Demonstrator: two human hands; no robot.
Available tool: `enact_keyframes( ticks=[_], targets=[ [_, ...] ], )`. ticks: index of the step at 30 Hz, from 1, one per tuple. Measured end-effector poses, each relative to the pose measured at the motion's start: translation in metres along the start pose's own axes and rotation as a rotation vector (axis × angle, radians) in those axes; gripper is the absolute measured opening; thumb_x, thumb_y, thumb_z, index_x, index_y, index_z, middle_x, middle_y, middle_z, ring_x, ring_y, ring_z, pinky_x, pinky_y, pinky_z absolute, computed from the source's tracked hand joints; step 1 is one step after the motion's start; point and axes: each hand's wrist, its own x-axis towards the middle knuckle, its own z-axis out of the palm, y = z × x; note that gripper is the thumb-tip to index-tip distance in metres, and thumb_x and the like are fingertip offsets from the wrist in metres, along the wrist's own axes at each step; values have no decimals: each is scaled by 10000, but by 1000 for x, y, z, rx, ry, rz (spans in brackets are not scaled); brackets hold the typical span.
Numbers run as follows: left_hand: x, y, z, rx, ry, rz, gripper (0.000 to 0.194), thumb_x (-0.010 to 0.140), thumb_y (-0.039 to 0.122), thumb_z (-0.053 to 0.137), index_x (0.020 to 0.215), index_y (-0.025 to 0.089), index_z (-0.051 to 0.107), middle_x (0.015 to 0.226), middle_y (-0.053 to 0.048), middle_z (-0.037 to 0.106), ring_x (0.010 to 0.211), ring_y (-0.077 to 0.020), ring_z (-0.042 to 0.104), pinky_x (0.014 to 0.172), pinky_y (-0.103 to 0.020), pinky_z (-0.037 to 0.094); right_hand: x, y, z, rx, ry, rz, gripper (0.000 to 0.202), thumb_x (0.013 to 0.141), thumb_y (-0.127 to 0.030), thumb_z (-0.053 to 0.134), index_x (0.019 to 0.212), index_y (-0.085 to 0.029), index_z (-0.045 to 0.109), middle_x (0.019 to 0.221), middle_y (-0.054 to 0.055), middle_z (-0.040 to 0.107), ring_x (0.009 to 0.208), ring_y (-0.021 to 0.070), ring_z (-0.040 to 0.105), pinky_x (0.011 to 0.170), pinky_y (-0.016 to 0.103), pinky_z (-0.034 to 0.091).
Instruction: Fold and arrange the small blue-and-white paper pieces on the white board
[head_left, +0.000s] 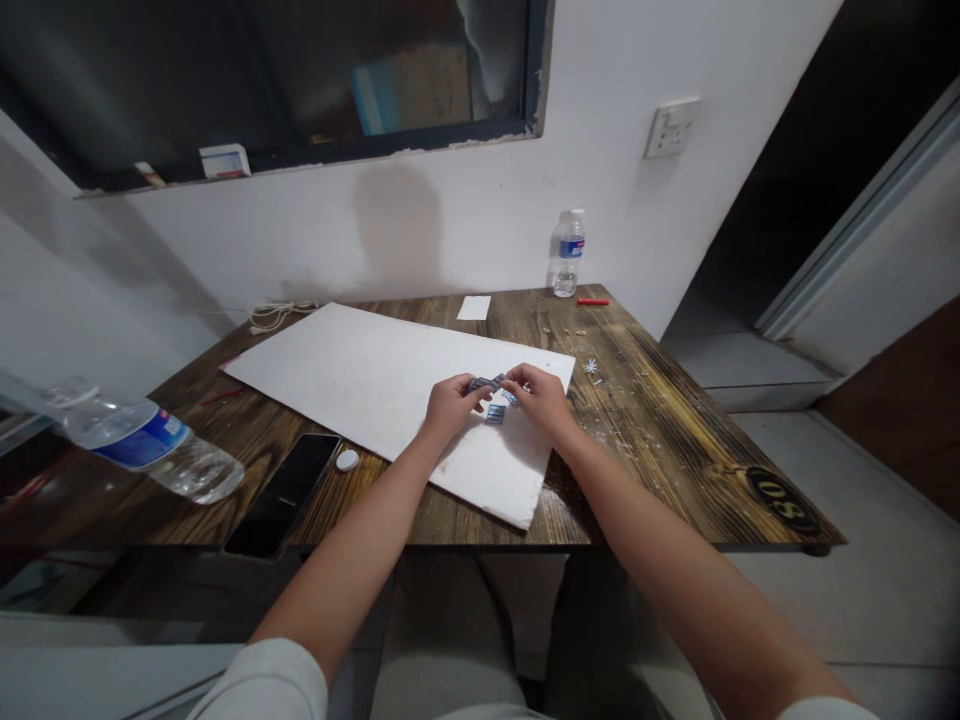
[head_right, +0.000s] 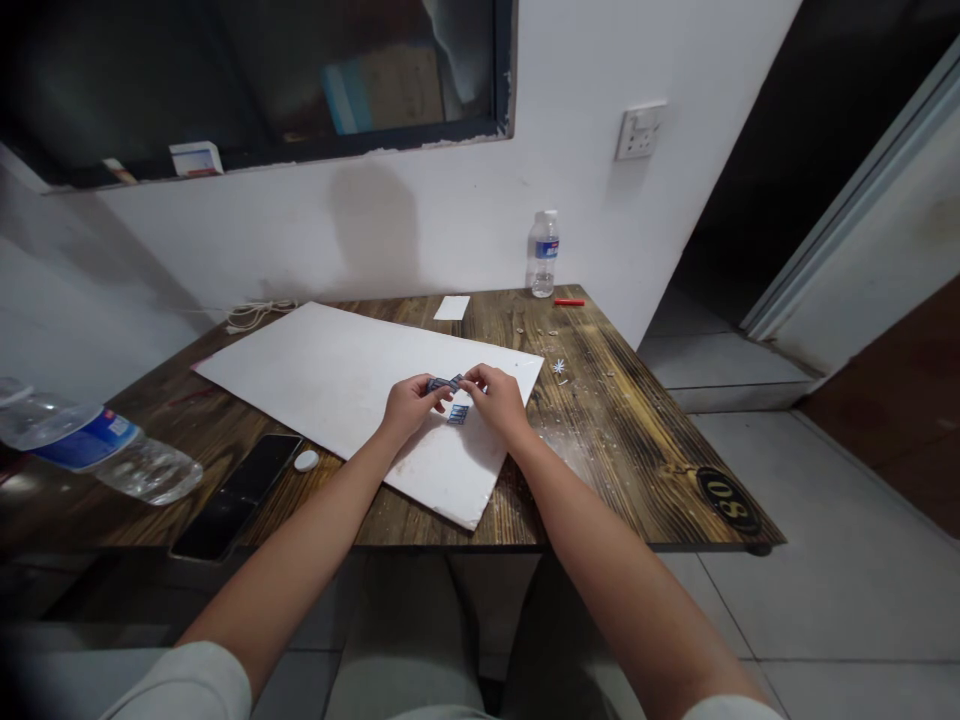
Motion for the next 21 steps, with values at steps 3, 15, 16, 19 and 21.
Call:
enact_keyframes(
  ticks=[3, 15, 16, 19, 21],
  targets=[
    [0, 2, 0, 6, 71, -43, 264, 732, 411, 703, 729, 151, 663, 718, -44, 706, 538, -113, 604, 519, -221, 452, -2, 0, 0, 97, 0, 48, 106, 825, -307, 580, 769, -220, 557, 693, 0, 676, 642, 161, 613, 650, 280, 439],
    [0, 0, 0, 22, 180, -88, 283, 733, 431, 687, 711, 156, 623, 697, -39, 687, 512, -111, 594, 445, -195, 432, -7, 1, 7, 123, -232, 77, 105, 881, -297, 517, 794, -240, 507, 689, -13, 703, 671, 171, 671, 667, 293, 473],
    [1, 0, -1, 29, 184, -83, 284, 734, 431, 686, 712, 155, 624, 694, -40, 686, 510, -112, 596, 448, -196, 433, -7, 0, 8, 133, -239, 74, 106, 880, -299, 520, 793, -239, 509, 705, -11, 709, 684, 171, 674, 671, 292, 474],
    [1, -2, -2, 24, 189, -79, 294, 739, 443, 683, 736, 153, 634, 712, -46, 696, 513, -111, 599, 448, -194, 432, -7, 0, 7, 129, -212, 55, 110, 872, -304, 532, 786, -236, 521, 710, -11, 711, 700, 171, 672, 682, 289, 467],
    [2, -4, -2, 8, 190, -90, 300, 741, 449, 683, 745, 153, 633, 726, -50, 704, 511, -107, 598, 448, -192, 429, -6, 1, 6, 132, -164, 57, 111, 876, -310, 521, 796, -234, 530, 691, -14, 702, 689, 169, 669, 683, 287, 463]
  ],
)
